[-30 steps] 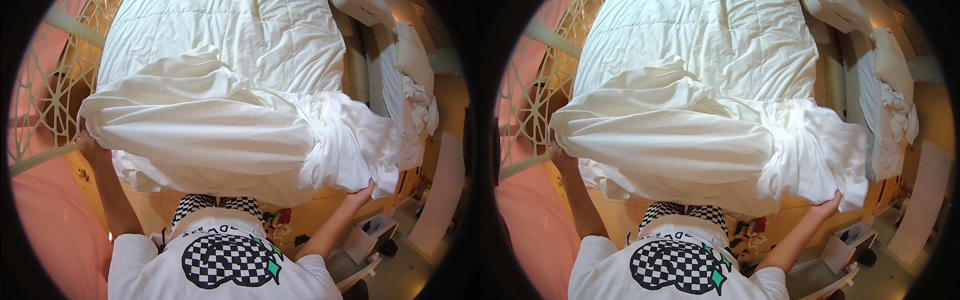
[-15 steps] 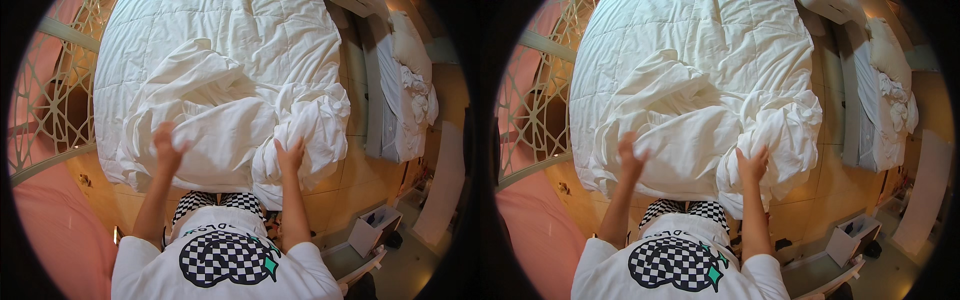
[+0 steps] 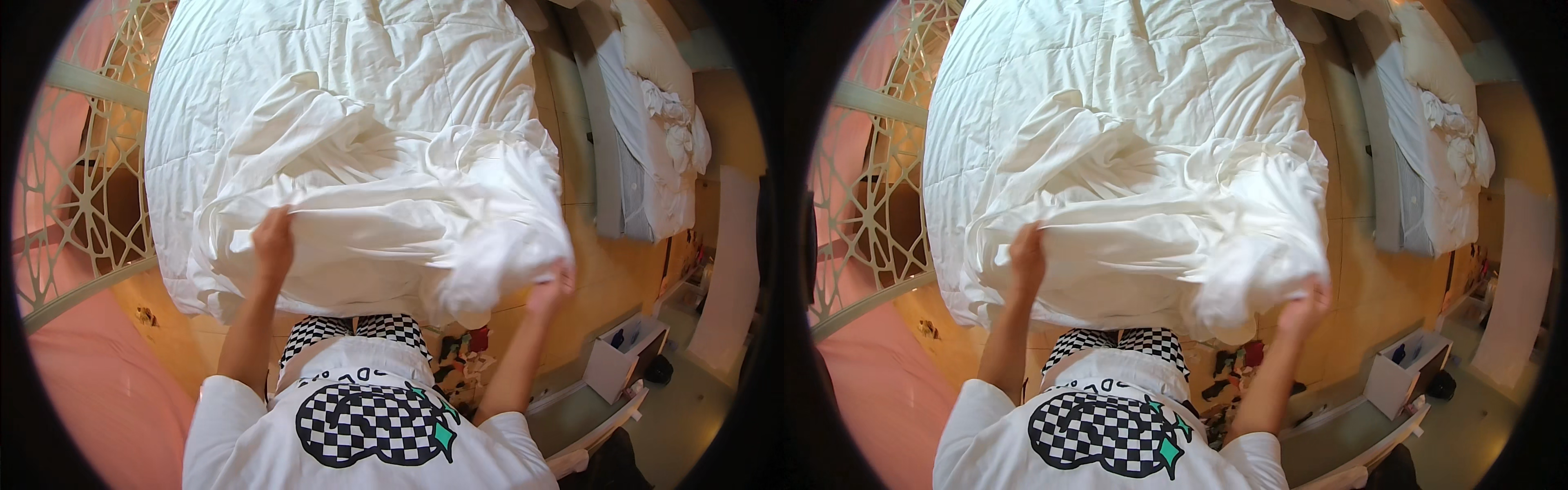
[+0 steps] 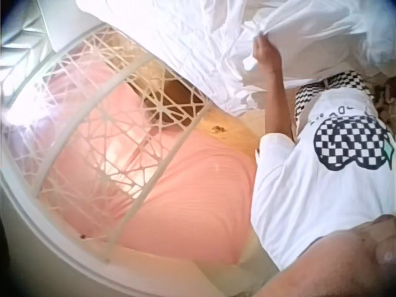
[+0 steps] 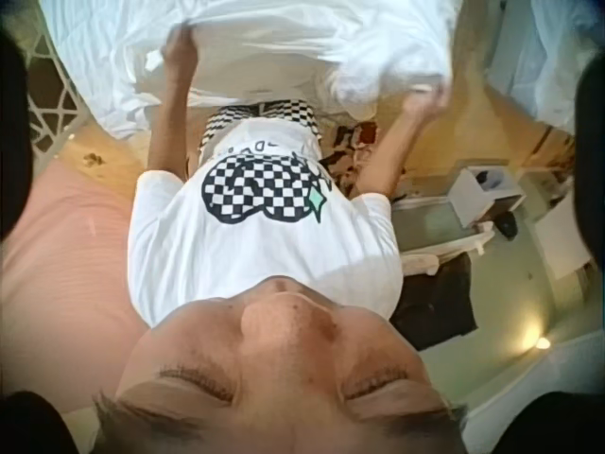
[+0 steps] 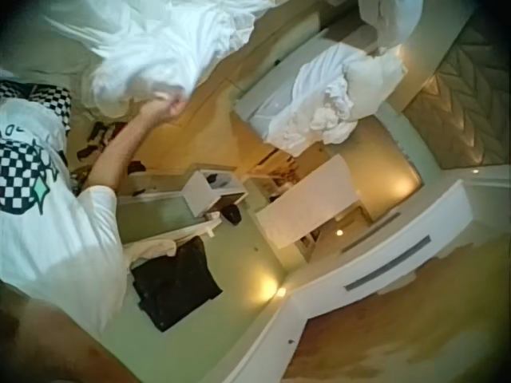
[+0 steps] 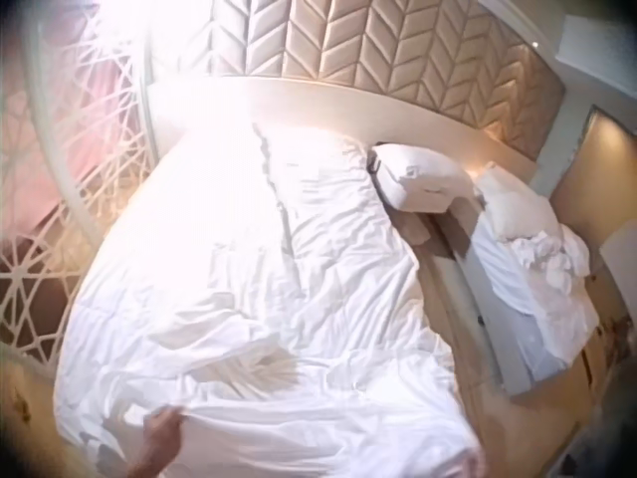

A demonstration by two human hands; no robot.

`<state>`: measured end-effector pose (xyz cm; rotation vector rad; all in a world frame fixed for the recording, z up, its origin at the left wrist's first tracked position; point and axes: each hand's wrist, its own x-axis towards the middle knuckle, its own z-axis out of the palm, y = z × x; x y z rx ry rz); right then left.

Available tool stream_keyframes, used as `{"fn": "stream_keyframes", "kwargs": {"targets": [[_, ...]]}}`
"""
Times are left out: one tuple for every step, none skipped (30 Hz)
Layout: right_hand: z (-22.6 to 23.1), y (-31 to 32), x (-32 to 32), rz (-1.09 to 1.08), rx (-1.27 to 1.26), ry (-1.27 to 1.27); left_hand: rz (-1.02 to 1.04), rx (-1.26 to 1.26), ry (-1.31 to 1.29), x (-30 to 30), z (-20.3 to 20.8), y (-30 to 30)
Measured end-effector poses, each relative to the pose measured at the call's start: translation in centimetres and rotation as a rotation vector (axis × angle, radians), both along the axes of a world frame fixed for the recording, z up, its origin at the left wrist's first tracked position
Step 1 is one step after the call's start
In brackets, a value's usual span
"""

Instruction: The person places a pillow into a pillowcase and smooths it on the bed. Then the person spreads a white duvet over the mattress, tucking and smoothing the fabric.

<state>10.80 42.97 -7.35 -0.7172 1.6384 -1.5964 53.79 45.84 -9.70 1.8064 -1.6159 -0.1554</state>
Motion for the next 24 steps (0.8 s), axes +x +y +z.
{"fn": "stream_keyframes", "kwargs": {"targets": [[2.9, -0.1, -0.1, -0.118, -0.064, -0.056, 0.013, -0.081, -0.131, 1.8, 1.5, 1.1], [4.3, -0.2, -1.0, -0.163, -0.145, -0.027, 0.131, -0.098, -0.159, 3.7, 2.4, 2.3], [6.2, -0.3, -0.5, -0.107, -0.183, -0.097, 0.184, -0.169, 0.080, 5.4, 3.7, 3.5], [7.0, -0.3, -0.4, -0.239, -0.038, 0.071, 0.248, -0.262, -0.024, 6.7, 5.5, 3.9], [5.3, 0.7, -2.9, -0.153, 0.058, 0.227, 0.464, -0.213, 0.270, 8.1, 5.9, 4.9], [2.4, 1.9, -5.0, -0.098, 0.132, 0.272, 0.415, -0.264, 0.197, 8.3, 6.8, 4.5], [-0.6, 3.2, -7.1, -0.041, 0.204, 0.317, 0.435, -0.185, 0.111, 8.8, 6.5, 4.7], [-4.0, 4.4, -8.3, -0.013, 0.255, 0.244, 0.454, -0.105, 0.022, 9.5, 5.9, 5.2], [-6.8, 5.2, -8.9, 0.023, 0.308, 0.168, 0.474, -0.045, 0.099, 10.3, 4.7, 5.9], [-8.1, 5.4, -9.1, 0.064, 0.361, 0.095, 0.500, 0.015, 0.178, 10.8, 3.3, 6.8], [-4.6, 3.3, -2.7, -0.189, 0.708, 0.156, 0.571, 0.053, 0.139, 10.6, 2.9, 7.7], [-7.6, 4.9, -4.6, -0.267, 0.613, 0.048, 0.571, 0.123, 0.194, 11.2, 1.5, 8.9], [-9.0, 5.4, -4.6, -0.261, 0.612, 0.131, 0.594, 0.158, 0.205, 11.1, 0.8, 9.7], [-9.9, 5.5, -4.6, -0.251, 0.608, 0.214, 0.621, 0.191, 0.217, 10.9, 0.3, 10.4], [-10.5, 5.4, -3.9, -0.201, 0.516, 0.429, 0.600, 0.168, 0.169, 10.7, -0.2, 10.8], [-10.0, 4.5, -2.3, -0.146, 0.477, 0.705, 0.601, 0.134, 0.203, 10.6, -0.5, 11.0], [-8.2, 3.0, 0.2, -0.050, 0.431, 0.866, 0.604, 0.100, 0.237, 10.4, -0.7, 11.0], [-7.8, 1.9, 1.9, 0.056, 0.340, 1.012, 0.600, 0.066, 0.276, 10.2, -0.7, 10.9], [-7.8, 0.8, 3.4, 0.165, 0.244, 1.151, 0.600, 0.076, 0.332, 10.0, -0.5, 10.5], [-8.1, -0.2, 5.2, 0.237, 0.244, 1.148, 0.602, 0.085, 0.385, 9.8, 0.2, 10.0], [-7.9, -0.9, 6.8, 0.300, 0.333, 1.165, 0.604, 0.095, 0.440, 9.7, 0.9, 9.7], [-7.8, -1.5, 8.3, 0.363, 0.420, 1.185, 0.649, -0.040, 0.485, 9.9, 1.4, 9.4], [-8.4, -1.9, 8.3, 0.438, 0.518, 1.285, 0.692, -0.176, 0.529, 10.0, 1.9, 9.2], [-9.4, -2.1, 8.2, 0.522, 0.615, 1.379, 0.736, -0.313, 0.565, 10.2, 2.9, 9.0]]}}
